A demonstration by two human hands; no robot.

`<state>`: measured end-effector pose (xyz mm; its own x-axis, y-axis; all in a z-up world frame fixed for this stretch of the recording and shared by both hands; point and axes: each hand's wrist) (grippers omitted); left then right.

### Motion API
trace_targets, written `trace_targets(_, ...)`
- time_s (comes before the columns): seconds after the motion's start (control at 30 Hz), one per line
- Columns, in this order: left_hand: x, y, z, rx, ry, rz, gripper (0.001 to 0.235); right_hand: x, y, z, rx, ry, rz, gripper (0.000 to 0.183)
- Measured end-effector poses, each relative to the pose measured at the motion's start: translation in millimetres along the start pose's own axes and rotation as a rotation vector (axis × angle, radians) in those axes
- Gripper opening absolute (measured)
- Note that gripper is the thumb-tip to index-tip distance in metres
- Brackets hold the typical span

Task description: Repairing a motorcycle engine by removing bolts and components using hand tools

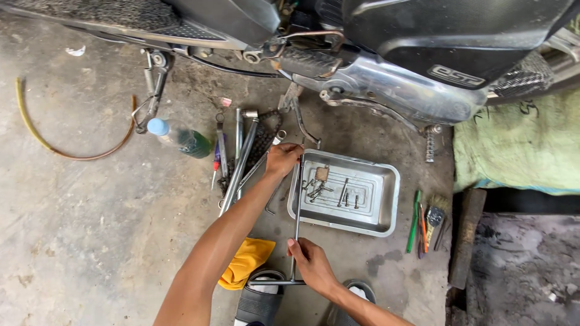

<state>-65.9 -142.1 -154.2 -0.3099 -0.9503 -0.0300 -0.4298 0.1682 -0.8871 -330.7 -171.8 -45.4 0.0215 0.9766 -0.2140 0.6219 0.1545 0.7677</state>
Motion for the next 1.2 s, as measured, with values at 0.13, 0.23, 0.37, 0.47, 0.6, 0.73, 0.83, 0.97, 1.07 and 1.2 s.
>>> trace_targets(0.13, 15, -3, -20, -0.082, -0.009, 0.098, 0.021, -11, -20, -16, 0.086, -0.085, 0.074, 0.044)
trace_targets(0.23, 32, 13, -35, -0.062, 0.060, 0.735, 0.032, -21, -35, -23, 0.124, -0.158, 0.123, 0.046)
trace_targets(0.37, 66, 48, -52, 0.375, 0.135, 0.988, 0.017, -34, -50, -22, 0.123, -0.257, 0.196, 0.046)
trace_targets(0.47, 86, 64, -57, 0.481, 0.093, 1.024, 0.017, -39, -49, -22, 0.134, -0.307, 0.234, 0.046)
trace_targets(0.6, 89, 53, -59, 0.427, 0.052, 0.923, 0.022, -44, -41, -21, 0.133, -0.326, 0.226, 0.046)
trace_targets(0.73, 70, 52, -67, 0.563, 0.014, 0.740, 0.013, -43, -38, -17, 0.110, -0.297, 0.200, 0.048)
trace_targets(0.83, 54, 53, -69, 0.308, 0.103, 0.445, 0.018, -38, -23, -14, 0.092, -0.283, 0.125, 0.050)
trace_targets(0.97, 33, 24, -58, -0.088, 0.370, -0.117, 0.030, -24, -5, -6, 0.032, -0.208, 0.190, 0.043)
trace_targets(1.07, 21, -27, -59, -0.174, 0.390, -0.371, 0.037, -15, 14, 1, -0.045, -0.251, 0.124, 0.043)
trace_targets(1.2, 10, -47, -36, -0.058, 0.393, -0.717, 0.037, -4, 35, 12, -0.082, -0.254, 0.120, 0.043)
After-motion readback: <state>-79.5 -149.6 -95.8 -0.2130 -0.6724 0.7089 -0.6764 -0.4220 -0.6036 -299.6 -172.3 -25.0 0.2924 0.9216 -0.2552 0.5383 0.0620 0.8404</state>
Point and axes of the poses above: each hand's wrist, its own z-axis towards the middle knuckle, its own x-axis out of the palm, y = z × x, and after that the axes turned 4 degrees about -z, right-handed
